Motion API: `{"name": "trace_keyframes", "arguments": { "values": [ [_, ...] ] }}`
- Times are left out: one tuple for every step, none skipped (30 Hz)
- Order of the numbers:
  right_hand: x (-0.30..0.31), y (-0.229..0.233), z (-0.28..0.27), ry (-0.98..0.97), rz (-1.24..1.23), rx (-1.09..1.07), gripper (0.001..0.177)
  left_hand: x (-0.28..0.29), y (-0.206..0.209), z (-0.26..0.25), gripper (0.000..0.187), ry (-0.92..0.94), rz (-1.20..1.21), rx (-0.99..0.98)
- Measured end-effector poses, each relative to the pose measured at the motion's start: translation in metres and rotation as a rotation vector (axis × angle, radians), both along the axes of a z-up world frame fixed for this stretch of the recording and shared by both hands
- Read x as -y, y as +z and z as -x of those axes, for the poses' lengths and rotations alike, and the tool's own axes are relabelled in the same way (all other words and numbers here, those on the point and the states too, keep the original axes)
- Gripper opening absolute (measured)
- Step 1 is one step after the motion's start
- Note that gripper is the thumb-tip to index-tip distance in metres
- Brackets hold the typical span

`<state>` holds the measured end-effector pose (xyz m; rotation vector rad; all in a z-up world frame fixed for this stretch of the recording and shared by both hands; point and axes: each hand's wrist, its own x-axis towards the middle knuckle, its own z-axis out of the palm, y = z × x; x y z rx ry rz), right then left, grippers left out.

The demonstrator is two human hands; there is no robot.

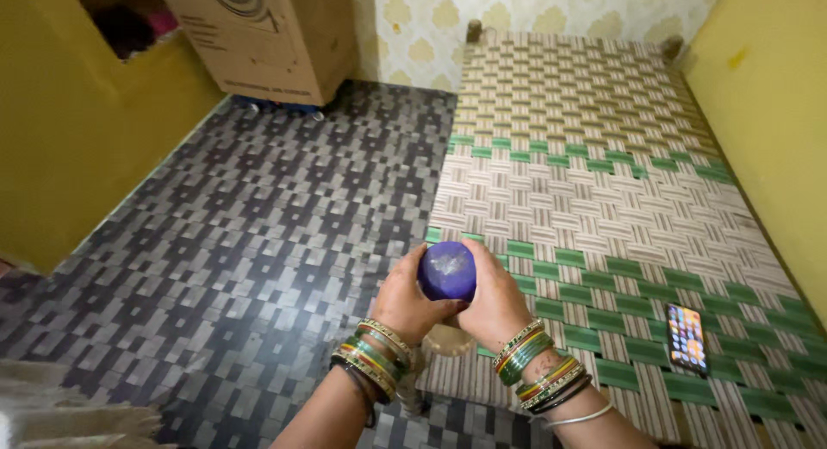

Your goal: The person picks up and organizes various household items including a square plate, a container, a decorative bowl, a cloth, and several books, moving them between a table, a cot, and a shelf.

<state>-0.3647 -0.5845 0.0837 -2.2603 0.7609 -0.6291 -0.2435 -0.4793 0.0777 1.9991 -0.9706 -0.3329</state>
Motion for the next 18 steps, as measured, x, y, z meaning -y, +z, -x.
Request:
{"name": "trace_keyframes", "arguments": {
  "values": [
    [0.004, -0.006, 0.003, -0.020, 0.033, 0.023, 0.097, 0.008, -0.002, 0.004, 0.107, 0.002, -0.053, 0.000],
    [0.008, -0.014, 0.006, -0.041, 0.066, 0.046, 0.096, 0.014, -0.005, 0.009, 0.106, 0.003, -0.106, 0.000],
    [0.009, -0.021, 0.011, -0.059, 0.095, 0.066, 0.094, 0.018, -0.008, 0.016, 0.106, 0.006, -0.164, -0.003],
    [0.013, -0.028, 0.017, -0.081, 0.065, 0.029, 0.096, 0.023, -0.012, 0.022, 0.104, 0.003, -0.201, -0.014],
    [0.018, -0.036, 0.021, -0.105, 0.033, -0.008, 0.098, 0.028, -0.017, 0.027, 0.103, -0.003, -0.240, -0.025],
    [0.021, -0.045, 0.025, -0.129, 0.001, -0.044, 0.100, 0.032, -0.024, 0.032, 0.101, -0.009, -0.279, -0.036],
    [0.023, -0.055, 0.028, -0.146, 0.014, -0.038, 0.101, 0.036, -0.032, 0.037, 0.100, -0.014, -0.274, -0.049],
    [0.025, -0.065, 0.029, -0.163, 0.027, -0.032, 0.101, 0.039, -0.042, 0.041, 0.098, -0.020, -0.268, -0.062],
    [0.030, -0.077, 0.031, -0.178, 0.042, -0.028, 0.101, 0.044, -0.053, 0.046, 0.097, -0.023, -0.262, -0.077],
    [0.034, -0.090, 0.033, -0.185, 0.068, -0.014, 0.100, 0.048, -0.066, 0.047, 0.095, -0.054, -0.251, -0.056],
    [0.036, -0.102, 0.034, -0.190, 0.095, -0.003, 0.099, 0.052, -0.078, 0.048, 0.094, -0.082, -0.238, -0.039],
    [0.039, -0.113, 0.038, -0.194, 0.121, 0.008, 0.097, 0.053, -0.089, 0.049, 0.092, -0.110, -0.225, -0.023],
    [0.042, -0.122, 0.041, -0.203, 0.080, -0.018, 0.101, 0.053, -0.100, 0.050, 0.091, -0.140, -0.231, 0.002],
    [0.044, -0.131, 0.042, -0.212, 0.039, -0.044, 0.106, 0.052, -0.109, 0.051, 0.089, -0.171, -0.235, 0.026],
    [0.045, -0.139, 0.042, -0.225, -0.001, -0.066, 0.110, 0.053, -0.115, 0.051, 0.088, -0.204, -0.238, 0.054],
    [0.047, -0.147, 0.043, -0.219, -0.010, -0.063, 0.108, 0.053, -0.120, 0.051, 0.092, -0.219, -0.275, 0.019],
    [0.047, -0.154, 0.044, -0.215, -0.019, -0.063, 0.107, 0.051, -0.123, 0.051, 0.096, -0.236, -0.313, -0.019],
    [0.047, -0.162, 0.045, -0.211, -0.028, -0.063, 0.106, 0.051, -0.125, 0.050, 0.100, -0.254, -0.351, -0.055]
  ]
}}
